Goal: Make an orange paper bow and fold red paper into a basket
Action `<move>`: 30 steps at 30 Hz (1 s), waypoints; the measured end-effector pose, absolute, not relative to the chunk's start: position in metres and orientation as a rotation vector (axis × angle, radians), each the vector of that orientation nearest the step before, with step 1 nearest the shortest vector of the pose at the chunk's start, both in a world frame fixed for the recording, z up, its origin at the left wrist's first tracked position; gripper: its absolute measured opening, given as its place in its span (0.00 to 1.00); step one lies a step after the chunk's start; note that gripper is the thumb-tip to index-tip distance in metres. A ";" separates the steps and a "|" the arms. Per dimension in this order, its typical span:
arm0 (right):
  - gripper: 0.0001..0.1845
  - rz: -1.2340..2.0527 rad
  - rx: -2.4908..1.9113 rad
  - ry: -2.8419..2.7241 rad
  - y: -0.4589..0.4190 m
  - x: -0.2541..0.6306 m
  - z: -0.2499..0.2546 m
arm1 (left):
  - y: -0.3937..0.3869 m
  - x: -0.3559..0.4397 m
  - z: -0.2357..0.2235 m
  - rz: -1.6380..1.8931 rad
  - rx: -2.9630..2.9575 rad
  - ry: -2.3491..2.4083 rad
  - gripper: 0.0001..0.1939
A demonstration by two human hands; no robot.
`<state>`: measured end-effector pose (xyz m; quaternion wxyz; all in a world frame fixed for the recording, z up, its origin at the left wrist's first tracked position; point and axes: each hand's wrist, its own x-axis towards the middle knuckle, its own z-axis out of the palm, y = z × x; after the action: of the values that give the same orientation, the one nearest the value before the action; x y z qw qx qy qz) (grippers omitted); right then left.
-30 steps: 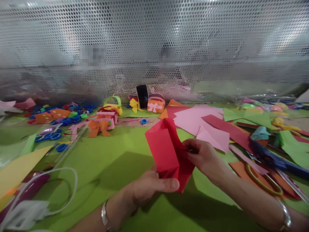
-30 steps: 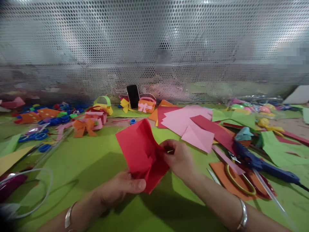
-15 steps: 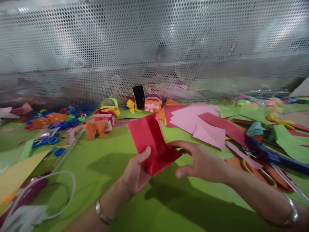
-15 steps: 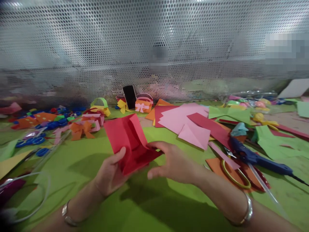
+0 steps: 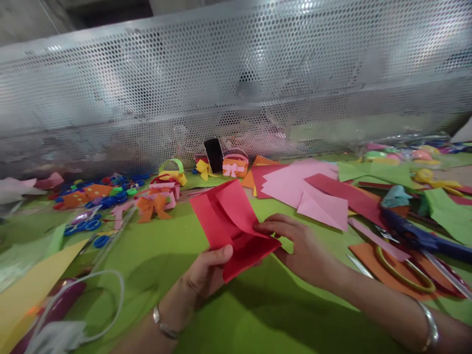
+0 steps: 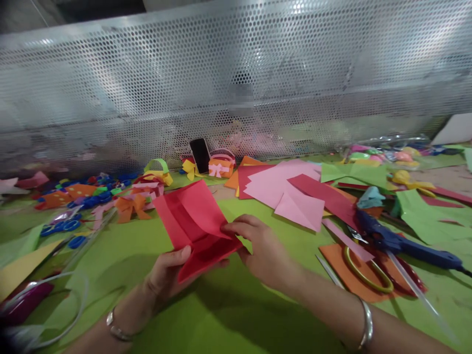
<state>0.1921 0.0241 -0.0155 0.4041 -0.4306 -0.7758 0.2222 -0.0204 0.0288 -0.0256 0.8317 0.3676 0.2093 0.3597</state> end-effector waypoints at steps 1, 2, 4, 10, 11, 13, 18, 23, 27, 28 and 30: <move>0.24 0.562 -1.078 -1.946 0.024 0.191 -0.016 | 0.029 -0.021 -0.024 0.756 0.784 0.453 0.18; 0.25 0.567 -1.063 -1.936 0.024 0.190 -0.017 | 0.029 -0.022 -0.022 0.748 0.791 0.463 0.18; 0.23 0.587 -1.023 -1.926 0.023 0.189 -0.018 | 0.029 -0.022 -0.016 0.734 0.813 0.481 0.17; 0.12 0.644 -0.972 -1.817 0.024 0.186 -0.016 | 0.030 -0.018 -0.005 0.754 0.848 0.549 0.19; 0.10 0.663 -0.983 -1.782 0.024 0.186 -0.016 | 0.030 -0.018 -0.005 0.755 0.840 0.566 0.19; 0.06 0.725 -1.016 -1.714 0.024 0.186 -0.017 | 0.032 -0.020 -0.007 0.758 0.820 0.605 0.19; 0.08 0.967 -1.053 -1.607 0.027 0.183 -0.016 | 0.035 -0.023 -0.010 0.768 0.800 0.648 0.19; 0.02 1.158 -1.088 -1.703 0.027 0.184 -0.011 | 0.037 -0.019 -0.010 0.725 0.805 0.688 0.22; 0.03 1.075 -1.185 -1.683 0.028 0.185 -0.016 | 0.043 -0.018 -0.009 0.796 0.851 0.797 0.34; 0.04 1.041 -1.213 -1.661 0.030 0.185 -0.019 | 0.045 -0.020 -0.008 0.925 0.898 0.872 0.34; 0.05 0.996 -1.256 -1.617 0.033 0.184 -0.025 | 0.046 -0.024 -0.003 1.282 1.095 1.074 0.29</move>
<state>0.1838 0.0332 -0.0254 0.4192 -0.5008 -0.6448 0.3971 -0.0240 0.0462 -0.0027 0.5407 0.4609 0.4518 0.5396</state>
